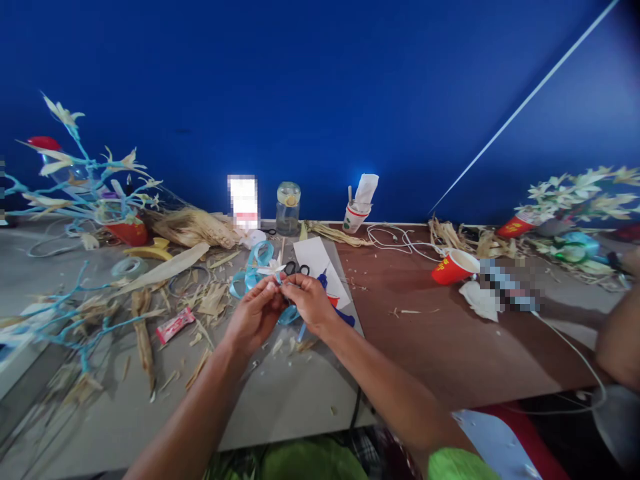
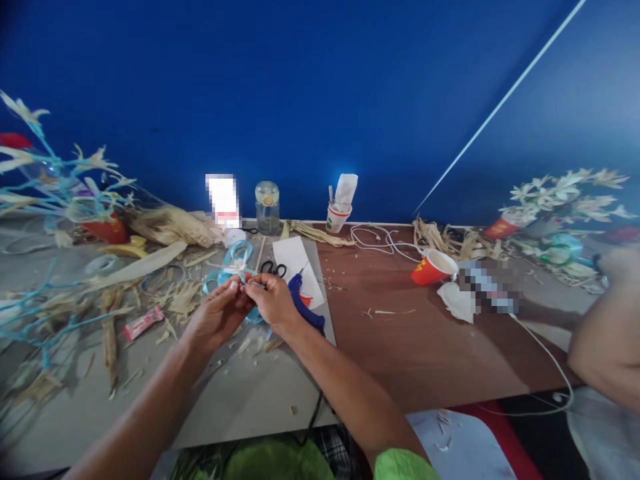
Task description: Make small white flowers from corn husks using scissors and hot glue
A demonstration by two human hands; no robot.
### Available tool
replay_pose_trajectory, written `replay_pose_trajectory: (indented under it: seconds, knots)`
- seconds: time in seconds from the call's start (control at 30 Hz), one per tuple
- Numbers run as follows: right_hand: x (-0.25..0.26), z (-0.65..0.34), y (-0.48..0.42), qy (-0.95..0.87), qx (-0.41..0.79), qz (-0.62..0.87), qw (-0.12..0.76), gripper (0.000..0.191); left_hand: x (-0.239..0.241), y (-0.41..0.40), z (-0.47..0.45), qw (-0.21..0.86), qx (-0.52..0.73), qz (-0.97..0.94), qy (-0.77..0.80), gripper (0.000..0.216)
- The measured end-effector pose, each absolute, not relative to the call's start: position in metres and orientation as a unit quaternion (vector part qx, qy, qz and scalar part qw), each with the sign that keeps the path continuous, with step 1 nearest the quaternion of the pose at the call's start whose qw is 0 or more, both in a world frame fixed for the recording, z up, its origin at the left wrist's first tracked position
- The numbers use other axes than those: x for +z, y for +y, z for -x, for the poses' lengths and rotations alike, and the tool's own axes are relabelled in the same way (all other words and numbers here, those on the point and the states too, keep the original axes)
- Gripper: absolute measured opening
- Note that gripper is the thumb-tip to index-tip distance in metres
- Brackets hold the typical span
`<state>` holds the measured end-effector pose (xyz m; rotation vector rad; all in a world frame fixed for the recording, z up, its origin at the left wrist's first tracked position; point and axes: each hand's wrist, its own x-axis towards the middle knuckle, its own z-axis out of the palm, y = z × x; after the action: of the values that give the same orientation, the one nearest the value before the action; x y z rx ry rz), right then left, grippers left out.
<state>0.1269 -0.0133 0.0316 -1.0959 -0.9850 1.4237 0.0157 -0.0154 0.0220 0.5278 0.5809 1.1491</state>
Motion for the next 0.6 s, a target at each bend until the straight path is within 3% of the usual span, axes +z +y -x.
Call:
replay_pose_trajectory:
  seconds: [0.13,0.27,0.6]
  knots:
    - [0.031,-0.125,-0.012,-0.347,0.676,0.411,0.503,0.015,0.019,-0.012,-0.013,0.758,0.531,-0.247,0.286,0.013]
    - [0.027,-0.125,-0.010,-0.332,0.680,0.427,0.495,0.018,0.018,-0.010,-0.012,0.757,0.523,-0.242,0.309,0.014]
    - [0.024,-0.130,-0.012,-0.530,0.485,0.526,0.455,0.014,0.015,-0.008,-0.007,0.745,0.513,-0.252,0.344,0.018]
